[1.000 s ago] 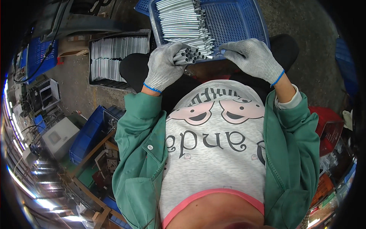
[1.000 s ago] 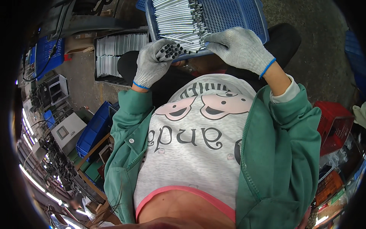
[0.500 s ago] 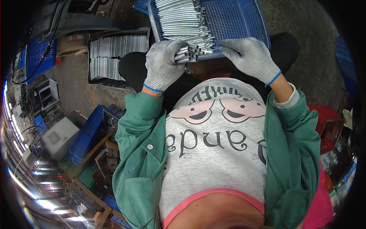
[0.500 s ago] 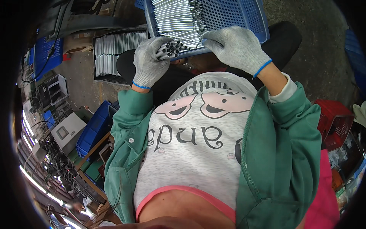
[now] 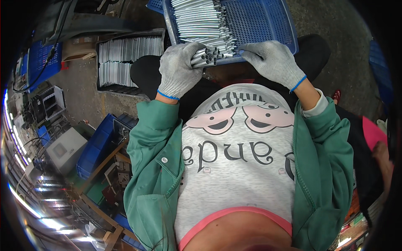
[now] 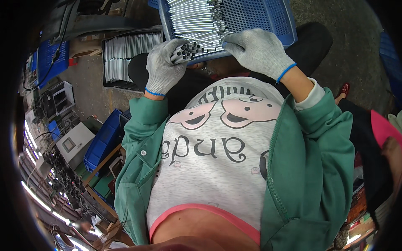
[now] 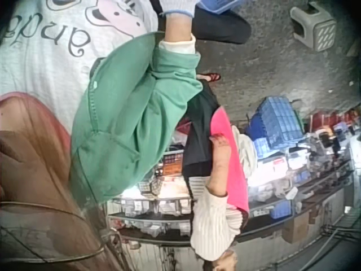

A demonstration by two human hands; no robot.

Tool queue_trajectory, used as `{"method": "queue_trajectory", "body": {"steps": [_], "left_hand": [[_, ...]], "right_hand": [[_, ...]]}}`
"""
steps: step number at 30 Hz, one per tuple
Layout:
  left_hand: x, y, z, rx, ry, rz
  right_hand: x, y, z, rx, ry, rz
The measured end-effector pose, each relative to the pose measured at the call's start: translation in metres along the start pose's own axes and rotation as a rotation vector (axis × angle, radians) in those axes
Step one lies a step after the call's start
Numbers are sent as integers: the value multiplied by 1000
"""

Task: Sorting and placing small metal components into a partitioned tray at a factory workstation.

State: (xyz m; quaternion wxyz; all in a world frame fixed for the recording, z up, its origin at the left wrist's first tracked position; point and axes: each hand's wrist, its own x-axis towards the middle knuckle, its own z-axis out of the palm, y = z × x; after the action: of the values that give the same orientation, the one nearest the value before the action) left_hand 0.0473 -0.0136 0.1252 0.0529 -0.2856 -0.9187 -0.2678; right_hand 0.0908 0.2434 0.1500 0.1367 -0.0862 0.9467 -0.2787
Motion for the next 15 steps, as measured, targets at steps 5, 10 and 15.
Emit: {"method": "queue_trajectory", "body": {"steps": [5,10,15], "left_hand": [[0,-1,-1,4,-15,-6],[1,-4,-1,-26,-22,-2],[-2,-5,1,-49,-35,-35]], "right_hand": [[-1,-2,-2,17,-23,-27],[5,-3,-3,69,-17,34],[8,-4,-3,97,-149,81]]}}
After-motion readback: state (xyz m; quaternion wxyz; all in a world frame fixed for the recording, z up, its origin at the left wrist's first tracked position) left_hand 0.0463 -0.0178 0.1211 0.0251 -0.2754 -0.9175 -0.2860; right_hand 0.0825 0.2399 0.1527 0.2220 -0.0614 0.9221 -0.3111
